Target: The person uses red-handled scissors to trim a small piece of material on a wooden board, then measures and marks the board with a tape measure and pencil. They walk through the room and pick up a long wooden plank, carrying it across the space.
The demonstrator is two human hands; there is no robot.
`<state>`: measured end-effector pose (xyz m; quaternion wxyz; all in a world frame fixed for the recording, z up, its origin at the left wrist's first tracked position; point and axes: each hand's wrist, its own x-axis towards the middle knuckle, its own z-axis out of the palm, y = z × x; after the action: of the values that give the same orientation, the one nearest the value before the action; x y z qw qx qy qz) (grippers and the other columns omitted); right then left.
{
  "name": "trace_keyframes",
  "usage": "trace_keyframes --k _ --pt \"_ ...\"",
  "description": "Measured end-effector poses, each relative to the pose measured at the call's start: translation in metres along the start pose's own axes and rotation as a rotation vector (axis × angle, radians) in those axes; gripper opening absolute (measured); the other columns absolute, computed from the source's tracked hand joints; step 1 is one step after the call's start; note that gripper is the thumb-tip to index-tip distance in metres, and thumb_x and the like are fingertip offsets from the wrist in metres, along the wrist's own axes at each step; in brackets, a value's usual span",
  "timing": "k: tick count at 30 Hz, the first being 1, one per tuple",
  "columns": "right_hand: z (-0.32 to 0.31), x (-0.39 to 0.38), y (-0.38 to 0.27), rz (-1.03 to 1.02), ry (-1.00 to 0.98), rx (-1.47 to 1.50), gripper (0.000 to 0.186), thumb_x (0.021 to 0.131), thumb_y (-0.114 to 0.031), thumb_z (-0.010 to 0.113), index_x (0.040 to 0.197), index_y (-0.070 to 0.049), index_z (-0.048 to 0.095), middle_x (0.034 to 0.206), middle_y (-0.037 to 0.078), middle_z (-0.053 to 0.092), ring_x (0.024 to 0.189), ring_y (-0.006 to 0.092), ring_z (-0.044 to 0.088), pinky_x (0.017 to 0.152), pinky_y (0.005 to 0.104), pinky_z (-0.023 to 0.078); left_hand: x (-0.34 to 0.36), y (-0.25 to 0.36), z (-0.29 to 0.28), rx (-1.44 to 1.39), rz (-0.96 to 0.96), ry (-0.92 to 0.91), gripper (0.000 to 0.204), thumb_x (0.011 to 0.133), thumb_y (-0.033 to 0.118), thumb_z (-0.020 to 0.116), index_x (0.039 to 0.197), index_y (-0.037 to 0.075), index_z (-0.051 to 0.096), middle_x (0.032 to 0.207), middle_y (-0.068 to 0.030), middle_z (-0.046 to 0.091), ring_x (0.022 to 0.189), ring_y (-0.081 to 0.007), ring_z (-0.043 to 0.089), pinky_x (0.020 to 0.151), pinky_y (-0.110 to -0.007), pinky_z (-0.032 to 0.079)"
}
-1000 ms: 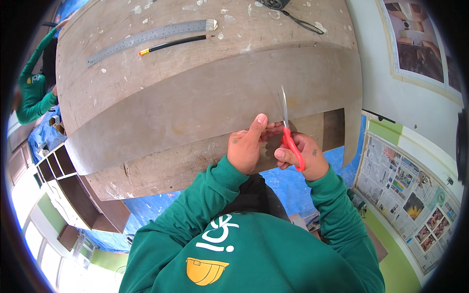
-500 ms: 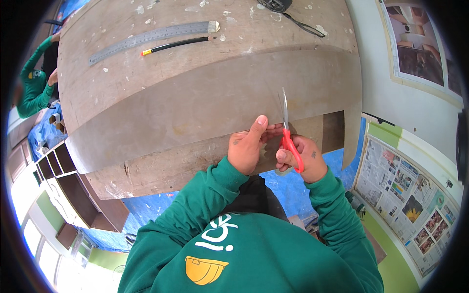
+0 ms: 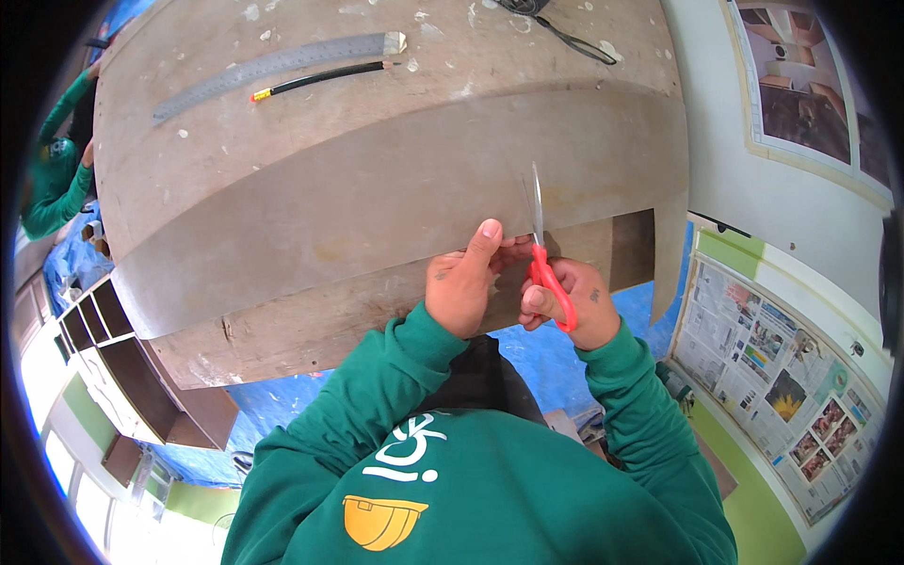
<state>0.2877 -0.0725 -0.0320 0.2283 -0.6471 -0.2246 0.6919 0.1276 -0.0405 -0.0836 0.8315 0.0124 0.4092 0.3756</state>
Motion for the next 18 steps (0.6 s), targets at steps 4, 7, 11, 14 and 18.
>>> trace_keyframes --k 4,7,11,14,18 --pt "-0.0006 0.0008 -0.0008 -0.004 -0.001 -0.018 0.049 0.076 -0.039 0.084 0.086 0.002 0.060 0.073 0.008 0.063 0.064 0.0144 0.063 0.056 0.0275 0.054 0.0001 0.0010 -0.0018 0.012 -0.008 -0.012 0.047 0.100 0.033 0.057 0.103 -0.014 0.059 0.108 -0.0234 0.064 0.106 -0.0313 0.063 0.094 -0.042 0.050" --pt "-0.0004 0.0011 -0.0017 -0.013 0.001 -0.025 0.050 0.076 -0.040 0.084 0.086 0.002 0.060 0.073 0.008 0.063 0.064 0.0137 0.063 0.056 0.0273 0.053 0.0019 -0.0015 -0.0054 0.010 -0.004 -0.042 0.051 0.099 0.036 0.057 0.106 -0.015 0.061 0.109 -0.0216 0.066 0.105 -0.0254 0.064 0.094 -0.036 0.051" --pt "-0.0010 0.0018 -0.0029 -0.035 0.001 -0.048 0.051 0.076 -0.040 0.084 0.086 0.002 0.059 0.073 0.007 0.062 0.065 0.0127 0.061 0.056 0.0267 0.052 0.0012 0.0001 -0.0030 -0.012 0.002 -0.041 0.046 0.100 0.032 0.056 0.104 -0.014 0.059 0.109 -0.0248 0.064 0.107 -0.0320 0.063 0.097 -0.042 0.050" --pt "0.0016 0.0007 -0.0081 -0.042 0.004 -0.053 0.051 0.076 -0.040 0.084 0.087 0.003 0.059 0.074 0.007 0.061 0.065 0.0123 0.061 0.057 0.0262 0.051 0.0012 0.0006 -0.0027 -0.030 -0.004 -0.040 0.043 0.100 0.030 0.056 0.104 -0.013 0.057 0.110 -0.0269 0.063 0.108 -0.0353 0.062 0.097 -0.046 0.050" --pt "-0.0009 0.0024 -0.0077 -0.036 -0.018 -0.069 0.053 0.076 -0.041 0.085 0.089 0.003 0.059 0.074 0.006 0.062 0.066 0.0115 0.059 0.057 0.0255 0.050 0.0015 0.0003 -0.0031 -0.031 -0.007 -0.042 0.044 0.100 0.030 0.056 0.104 -0.014 0.056 0.110 -0.0277 0.063 0.108 -0.0355 0.063 0.097 -0.046 0.050"
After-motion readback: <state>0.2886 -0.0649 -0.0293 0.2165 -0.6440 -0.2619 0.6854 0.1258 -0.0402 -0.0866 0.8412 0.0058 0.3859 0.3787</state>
